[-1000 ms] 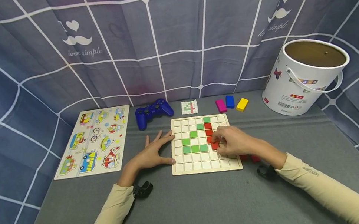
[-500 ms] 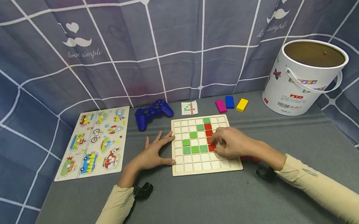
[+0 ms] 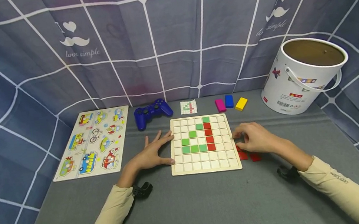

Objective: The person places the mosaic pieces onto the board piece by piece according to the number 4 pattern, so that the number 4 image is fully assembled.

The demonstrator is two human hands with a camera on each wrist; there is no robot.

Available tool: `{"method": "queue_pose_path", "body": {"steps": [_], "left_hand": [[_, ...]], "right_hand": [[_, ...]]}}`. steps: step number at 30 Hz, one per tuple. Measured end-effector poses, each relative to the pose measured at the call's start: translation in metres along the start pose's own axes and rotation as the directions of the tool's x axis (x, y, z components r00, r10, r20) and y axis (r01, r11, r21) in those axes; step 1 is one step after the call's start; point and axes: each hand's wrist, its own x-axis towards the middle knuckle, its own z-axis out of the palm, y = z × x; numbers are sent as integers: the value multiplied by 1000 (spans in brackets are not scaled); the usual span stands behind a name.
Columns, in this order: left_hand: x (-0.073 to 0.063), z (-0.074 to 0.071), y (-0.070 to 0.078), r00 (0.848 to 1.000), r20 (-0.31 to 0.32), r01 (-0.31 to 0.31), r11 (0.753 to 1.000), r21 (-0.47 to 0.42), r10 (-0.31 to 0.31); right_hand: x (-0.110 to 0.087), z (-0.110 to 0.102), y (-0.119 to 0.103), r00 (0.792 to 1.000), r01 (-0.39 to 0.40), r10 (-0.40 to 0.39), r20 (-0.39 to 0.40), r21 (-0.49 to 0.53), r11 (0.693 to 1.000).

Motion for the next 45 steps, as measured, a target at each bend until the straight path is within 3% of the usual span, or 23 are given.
{"method": "queue_pose_path", "body": {"steps": [5,14,28,36,45], "left_hand": [[-1,0,0,1000,-8,1,1000,-4,-1],[2,4,-1,1000,5,-8,1000,1,8],[0,2,1,1000,1,1,1000,3,-1],[0,1,1,1000,-9,0,1000,-18,0],[0,0,-1,1000,-9,-2,1000,-11,2]], "right_hand": [[-6,0,5,998,-39,39,46,-10,999],[-13,2,7,998,-60,60,22,-36,998],[-15,3,9,998,-53,53,25,-8,999],[-16,1,5,997,-37,36,72,20,999],[-15,4,6,999,-34,34,24,2,999]]}}
